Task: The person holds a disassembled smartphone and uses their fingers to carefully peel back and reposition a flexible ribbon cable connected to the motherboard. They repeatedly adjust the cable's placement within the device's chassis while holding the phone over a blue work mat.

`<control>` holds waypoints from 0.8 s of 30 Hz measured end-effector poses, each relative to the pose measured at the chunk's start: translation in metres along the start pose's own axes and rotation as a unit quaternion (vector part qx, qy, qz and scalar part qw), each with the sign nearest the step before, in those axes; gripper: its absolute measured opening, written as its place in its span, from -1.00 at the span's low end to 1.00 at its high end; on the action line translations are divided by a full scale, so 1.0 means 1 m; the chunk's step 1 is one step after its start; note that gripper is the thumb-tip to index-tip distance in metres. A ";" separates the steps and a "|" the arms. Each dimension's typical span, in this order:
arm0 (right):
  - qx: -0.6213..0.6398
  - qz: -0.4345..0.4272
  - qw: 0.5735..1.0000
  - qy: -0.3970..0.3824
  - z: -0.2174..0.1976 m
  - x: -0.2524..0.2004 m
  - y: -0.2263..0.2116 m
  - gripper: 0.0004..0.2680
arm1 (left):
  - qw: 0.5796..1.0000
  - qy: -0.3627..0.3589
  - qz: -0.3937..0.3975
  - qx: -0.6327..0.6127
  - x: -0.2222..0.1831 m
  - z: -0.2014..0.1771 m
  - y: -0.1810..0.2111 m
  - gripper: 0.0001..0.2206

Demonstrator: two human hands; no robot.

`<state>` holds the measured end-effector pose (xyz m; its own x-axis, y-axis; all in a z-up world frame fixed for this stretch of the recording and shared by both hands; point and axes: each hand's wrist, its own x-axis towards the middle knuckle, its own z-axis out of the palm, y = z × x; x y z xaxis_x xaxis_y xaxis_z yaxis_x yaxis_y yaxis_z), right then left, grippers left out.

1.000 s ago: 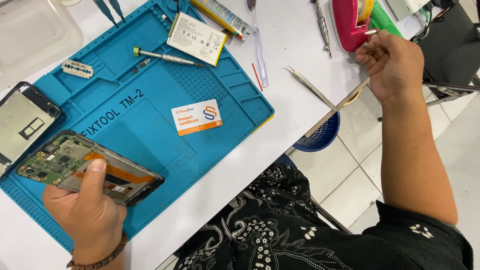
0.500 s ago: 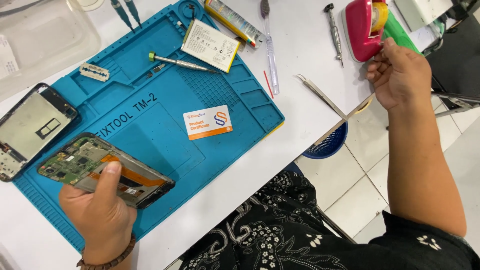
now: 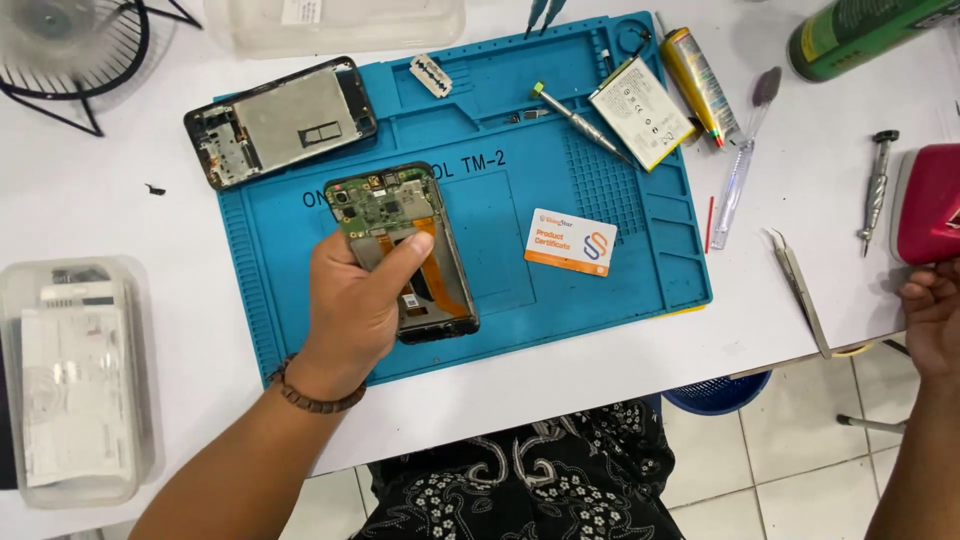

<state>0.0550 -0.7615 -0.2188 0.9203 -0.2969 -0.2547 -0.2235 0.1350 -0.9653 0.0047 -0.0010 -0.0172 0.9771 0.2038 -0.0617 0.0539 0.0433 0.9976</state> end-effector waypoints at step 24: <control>-0.068 -0.059 0.981 0.174 0.206 -0.135 -0.128 -0.90 | 0.993 -0.037 -0.082 -0.075 0.000 0.006 0.008 -0.86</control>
<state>0.0256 -0.5436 -0.0494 0.7828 -0.6101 -0.1222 -0.1849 -0.0406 -0.9819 0.0059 -0.0064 -0.0093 0.9704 0.1094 -0.2154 0.1882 0.2165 0.9580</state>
